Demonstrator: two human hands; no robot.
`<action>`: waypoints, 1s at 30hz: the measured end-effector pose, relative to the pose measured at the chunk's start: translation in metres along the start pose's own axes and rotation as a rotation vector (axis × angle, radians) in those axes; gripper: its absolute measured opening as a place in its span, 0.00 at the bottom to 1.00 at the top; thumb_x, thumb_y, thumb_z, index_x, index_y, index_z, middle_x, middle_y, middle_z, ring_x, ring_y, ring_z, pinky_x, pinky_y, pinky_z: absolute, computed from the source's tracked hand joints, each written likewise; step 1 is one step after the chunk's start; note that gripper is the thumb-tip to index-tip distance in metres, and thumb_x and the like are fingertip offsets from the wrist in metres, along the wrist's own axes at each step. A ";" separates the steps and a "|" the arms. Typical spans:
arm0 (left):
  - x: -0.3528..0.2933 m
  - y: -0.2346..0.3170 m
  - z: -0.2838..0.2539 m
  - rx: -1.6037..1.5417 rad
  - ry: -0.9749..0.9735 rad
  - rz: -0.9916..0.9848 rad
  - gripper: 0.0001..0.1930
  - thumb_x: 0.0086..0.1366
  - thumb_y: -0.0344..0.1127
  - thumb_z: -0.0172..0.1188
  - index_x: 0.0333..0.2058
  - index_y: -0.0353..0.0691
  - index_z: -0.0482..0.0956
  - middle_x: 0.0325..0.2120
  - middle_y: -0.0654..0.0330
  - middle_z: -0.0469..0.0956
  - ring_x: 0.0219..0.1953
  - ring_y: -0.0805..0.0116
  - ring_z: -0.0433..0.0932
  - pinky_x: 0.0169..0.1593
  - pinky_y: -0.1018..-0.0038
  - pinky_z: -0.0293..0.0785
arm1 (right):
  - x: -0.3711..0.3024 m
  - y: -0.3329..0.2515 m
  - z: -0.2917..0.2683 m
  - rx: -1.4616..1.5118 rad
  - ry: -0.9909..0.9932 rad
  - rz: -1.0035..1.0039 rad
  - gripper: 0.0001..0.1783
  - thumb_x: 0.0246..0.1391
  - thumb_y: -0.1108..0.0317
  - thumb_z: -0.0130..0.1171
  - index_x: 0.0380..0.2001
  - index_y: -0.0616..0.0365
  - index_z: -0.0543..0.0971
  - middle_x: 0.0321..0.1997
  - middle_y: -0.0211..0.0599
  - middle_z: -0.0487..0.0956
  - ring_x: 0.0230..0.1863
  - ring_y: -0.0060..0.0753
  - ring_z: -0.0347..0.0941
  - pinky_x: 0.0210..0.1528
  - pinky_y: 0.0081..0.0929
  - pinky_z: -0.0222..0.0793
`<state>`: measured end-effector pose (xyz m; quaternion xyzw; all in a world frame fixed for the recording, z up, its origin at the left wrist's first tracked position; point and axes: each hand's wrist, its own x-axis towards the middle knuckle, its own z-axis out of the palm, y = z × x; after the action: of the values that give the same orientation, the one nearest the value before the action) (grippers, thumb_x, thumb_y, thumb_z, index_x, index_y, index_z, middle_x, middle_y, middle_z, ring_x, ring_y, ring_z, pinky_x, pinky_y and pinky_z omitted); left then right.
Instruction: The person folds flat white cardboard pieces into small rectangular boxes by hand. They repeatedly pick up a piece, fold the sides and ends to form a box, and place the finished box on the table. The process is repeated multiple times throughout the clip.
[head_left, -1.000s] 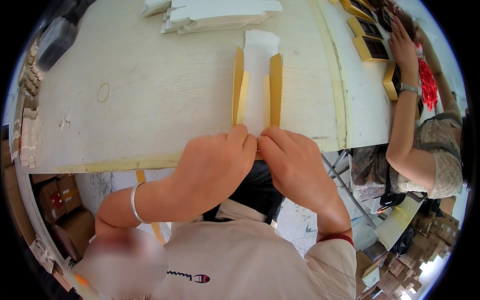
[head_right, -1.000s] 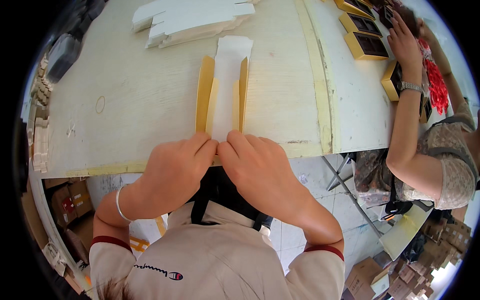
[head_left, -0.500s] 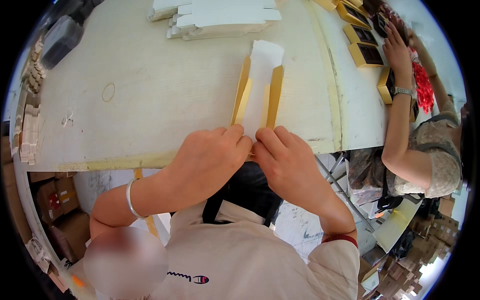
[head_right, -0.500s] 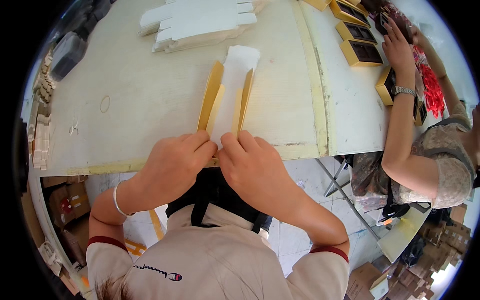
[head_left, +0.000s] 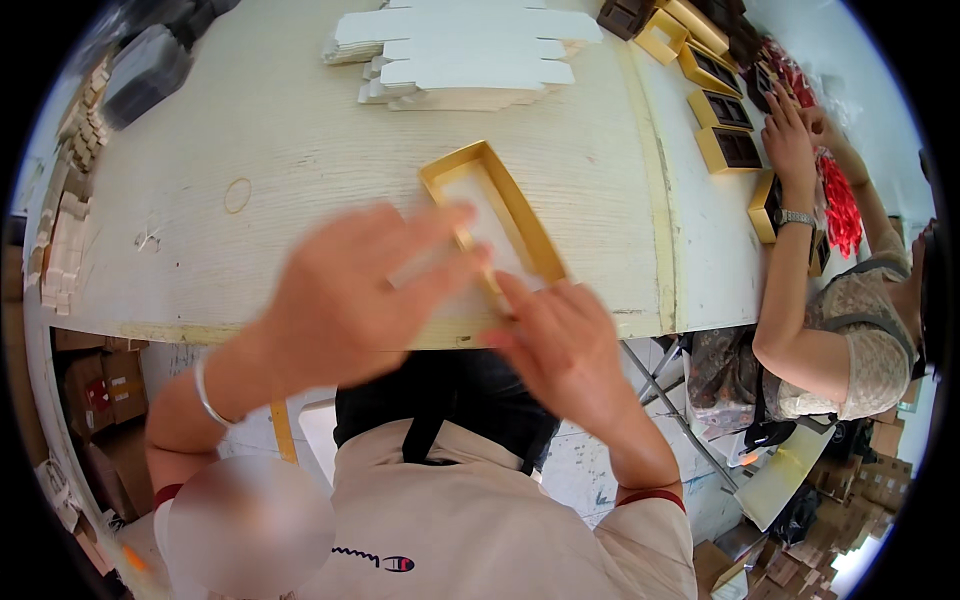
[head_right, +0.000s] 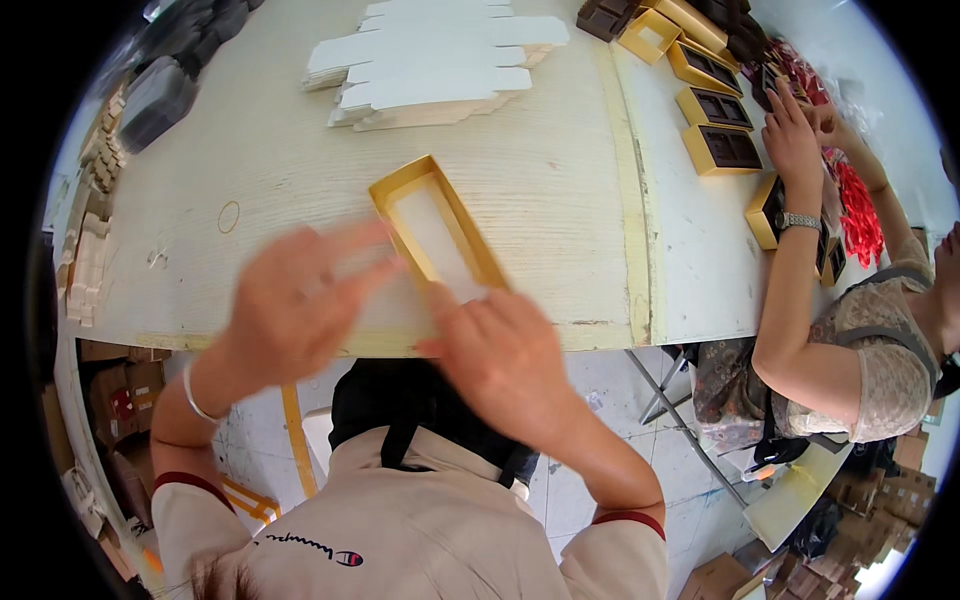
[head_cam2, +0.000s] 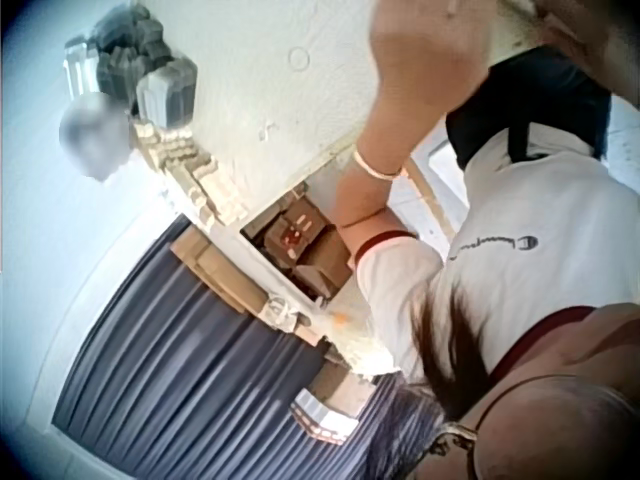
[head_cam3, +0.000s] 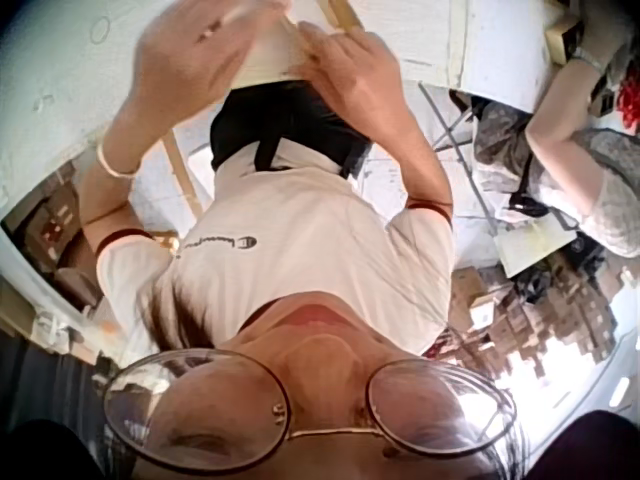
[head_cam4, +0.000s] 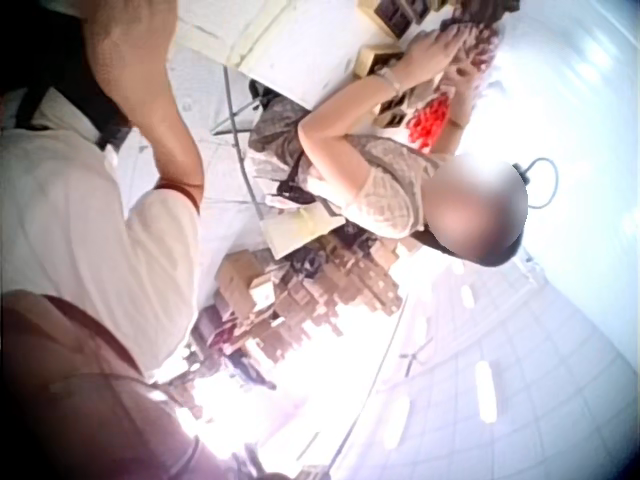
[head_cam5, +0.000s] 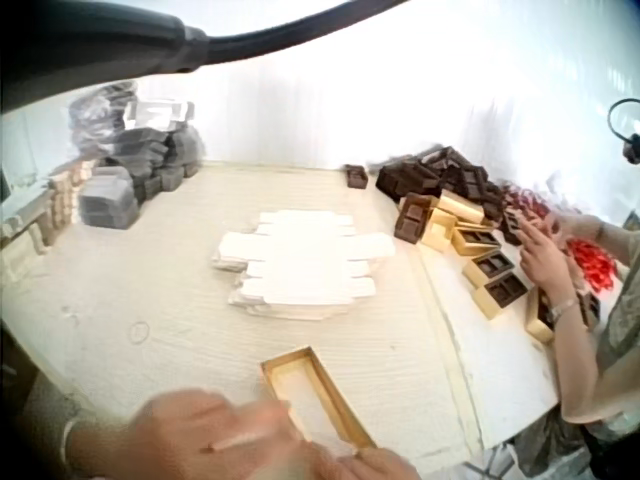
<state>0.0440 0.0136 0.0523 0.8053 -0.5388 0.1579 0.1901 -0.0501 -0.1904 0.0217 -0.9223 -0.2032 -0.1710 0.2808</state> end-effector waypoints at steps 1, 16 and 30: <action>-0.006 0.007 0.007 -0.081 -0.014 -0.021 0.19 0.49 0.32 0.65 0.43 0.40 0.80 0.48 0.56 0.76 0.30 0.62 0.74 0.35 0.69 0.74 | 0.004 -0.010 0.000 0.103 0.002 0.010 0.21 0.39 0.70 0.68 0.39 0.63 0.77 0.29 0.36 0.74 0.28 0.37 0.68 0.31 0.33 0.64; -0.014 -0.029 0.015 -0.571 -0.341 -0.062 0.18 0.50 0.26 0.67 0.42 0.41 0.79 0.50 0.61 0.75 0.43 0.60 0.76 0.43 0.69 0.75 | 0.006 0.035 -0.003 0.152 -0.203 -0.122 0.16 0.37 0.74 0.69 0.34 0.56 0.78 0.47 0.41 0.71 0.44 0.44 0.70 0.45 0.35 0.69; -0.017 0.008 0.050 -0.440 0.053 -0.129 0.08 0.53 0.25 0.65 0.33 0.36 0.78 0.26 0.57 0.75 0.26 0.59 0.75 0.29 0.69 0.72 | 0.020 0.027 0.013 0.160 -0.146 -0.090 0.09 0.42 0.77 0.64 0.26 0.61 0.73 0.32 0.37 0.69 0.33 0.40 0.65 0.37 0.30 0.67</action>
<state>0.0323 0.0007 0.0016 0.7728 -0.5026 0.0451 0.3848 -0.0180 -0.1975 0.0079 -0.8969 -0.2775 -0.0993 0.3298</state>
